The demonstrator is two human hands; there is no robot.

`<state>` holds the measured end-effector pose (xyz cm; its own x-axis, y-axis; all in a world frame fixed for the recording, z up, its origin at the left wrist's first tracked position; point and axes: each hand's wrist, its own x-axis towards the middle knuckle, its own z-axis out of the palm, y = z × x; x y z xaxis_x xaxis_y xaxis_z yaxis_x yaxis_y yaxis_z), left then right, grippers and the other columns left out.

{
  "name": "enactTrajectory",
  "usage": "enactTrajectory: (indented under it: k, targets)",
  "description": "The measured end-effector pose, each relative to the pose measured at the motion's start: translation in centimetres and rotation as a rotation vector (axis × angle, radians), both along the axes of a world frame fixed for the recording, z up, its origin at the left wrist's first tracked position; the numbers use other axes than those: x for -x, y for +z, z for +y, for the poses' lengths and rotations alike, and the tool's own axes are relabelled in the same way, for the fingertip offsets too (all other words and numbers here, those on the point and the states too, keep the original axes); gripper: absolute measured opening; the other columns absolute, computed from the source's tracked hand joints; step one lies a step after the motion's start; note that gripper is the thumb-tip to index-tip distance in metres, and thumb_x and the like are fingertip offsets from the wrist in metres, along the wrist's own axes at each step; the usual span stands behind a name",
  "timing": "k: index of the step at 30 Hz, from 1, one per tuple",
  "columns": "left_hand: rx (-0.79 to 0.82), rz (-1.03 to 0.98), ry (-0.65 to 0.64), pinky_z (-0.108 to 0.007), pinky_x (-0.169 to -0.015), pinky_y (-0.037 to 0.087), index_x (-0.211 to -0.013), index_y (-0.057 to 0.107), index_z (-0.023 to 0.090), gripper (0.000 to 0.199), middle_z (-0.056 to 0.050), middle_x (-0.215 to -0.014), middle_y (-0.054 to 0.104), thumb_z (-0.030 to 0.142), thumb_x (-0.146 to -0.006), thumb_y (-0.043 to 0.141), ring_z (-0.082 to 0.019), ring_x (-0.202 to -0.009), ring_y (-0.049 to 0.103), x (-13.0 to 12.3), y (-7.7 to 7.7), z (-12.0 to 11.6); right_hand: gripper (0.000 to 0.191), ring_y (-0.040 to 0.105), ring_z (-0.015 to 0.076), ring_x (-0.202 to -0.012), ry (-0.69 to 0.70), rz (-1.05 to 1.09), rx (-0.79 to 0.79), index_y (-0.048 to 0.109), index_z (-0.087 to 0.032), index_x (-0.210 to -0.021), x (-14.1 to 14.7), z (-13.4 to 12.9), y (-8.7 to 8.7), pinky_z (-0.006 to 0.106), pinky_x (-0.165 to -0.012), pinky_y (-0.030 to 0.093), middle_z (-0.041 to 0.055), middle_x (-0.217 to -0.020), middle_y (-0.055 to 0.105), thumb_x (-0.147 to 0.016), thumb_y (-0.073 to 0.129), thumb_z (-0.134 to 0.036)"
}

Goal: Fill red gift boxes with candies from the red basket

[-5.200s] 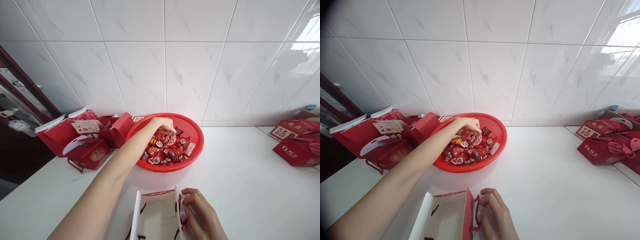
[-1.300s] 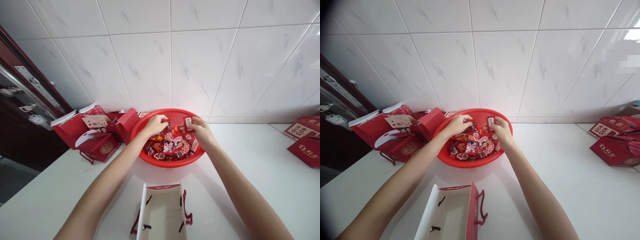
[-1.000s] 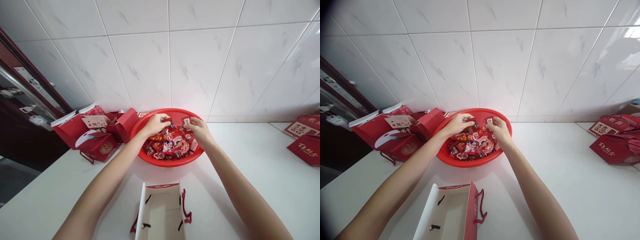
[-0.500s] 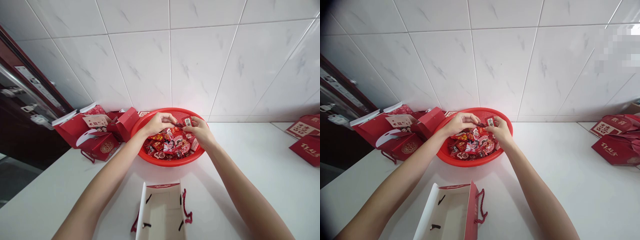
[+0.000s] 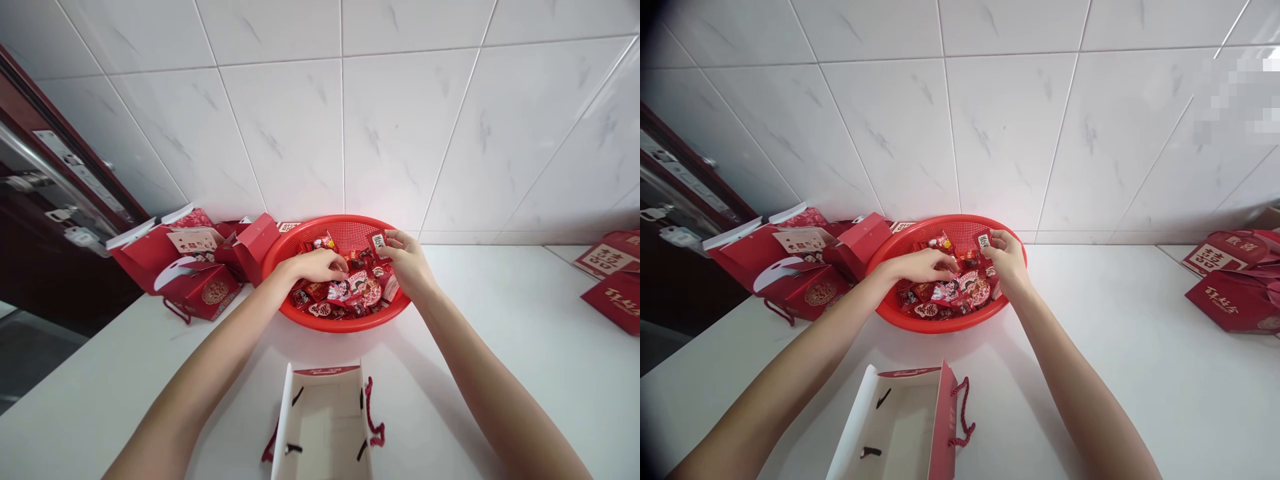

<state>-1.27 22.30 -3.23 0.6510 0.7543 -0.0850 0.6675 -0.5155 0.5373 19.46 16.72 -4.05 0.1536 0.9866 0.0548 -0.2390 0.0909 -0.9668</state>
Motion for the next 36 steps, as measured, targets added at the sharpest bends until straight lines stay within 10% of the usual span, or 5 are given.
enactTrajectory:
  k: [7, 12, 19, 28, 36]
  targets:
    - [0.028, -0.148, -0.029, -0.029, -0.087, 0.051, -0.106, 0.079, 0.026, 0.045, -0.003, -0.112, 0.078, 0.025, -0.061, 0.084, -0.026, -0.104, 0.07, 0.1, 0.8, -0.1, 0.036, 0.069, 0.0197, -0.075, -0.003, 0.038, 0.011, 0.061, -0.023, -0.092, 0.0, -0.1, 0.0, 0.033, -0.071, 0.053, -0.0007, -0.08, 0.073, -0.058, 0.073, -0.021]
    - [-0.001, -0.512, 0.151, -0.043, -0.108, 0.045, -0.113, 0.075, 0.019, 0.056, -0.009, -0.124, 0.074, 0.026, -0.059, 0.086, -0.03, -0.12, 0.064, -0.1, 1.0, 0.0, 0.038, 0.07, 0.0207, -0.078, 0.008, 0.031, -0.01, 0.061, -0.023, -0.093, -0.1, 0.1, -0.2, 0.034, -0.071, 0.053, 0.0008, -0.085, 0.073, -0.058, 0.075, -0.025]
    - [0.05, -0.793, 0.379, -0.04, -0.097, 0.05, -0.105, 0.071, 0.016, 0.049, -0.006, -0.107, 0.076, 0.029, -0.06, 0.084, -0.025, -0.102, 0.068, -0.6, 1.1, 0.0, 0.032, 0.066, 0.0175, -0.07, 0.029, 0.038, 0.002, 0.065, -0.021, -0.084, 0.0, -0.2, 0.1, 0.03, -0.065, 0.052, -0.0001, -0.076, 0.072, -0.057, 0.08, -0.028]
    - [0.133, -0.736, 0.276, -0.039, -0.09, 0.052, -0.091, 0.063, 0.018, 0.04, 0.0, -0.088, 0.069, 0.03, -0.059, 0.084, -0.021, -0.093, 0.066, -1.0, 1.6, -0.9, 0.029, 0.07, 0.0195, -0.07, 0.242, 0.029, 0.019, 0.068, -0.022, -0.081, -0.1, -0.4, 0.1, 0.032, -0.066, 0.054, 0.001, -0.078, 0.076, -0.057, 0.084, -0.026]
    - [0.05, -0.384, 0.274, -0.035, -0.094, 0.055, -0.098, 0.072, 0.018, 0.024, -0.005, -0.104, 0.077, 0.021, -0.075, 0.065, -0.023, -0.102, 0.071, 1.5, 2.1, 0.4, 0.023, 0.07, 0.0202, -0.072, 0.081, -0.094, 0.003, 0.069, -0.021, -0.074, 0.1, -0.3, 0.3, 0.033, -0.07, 0.054, 0.002, -0.076, 0.075, -0.057, 0.082, -0.028]
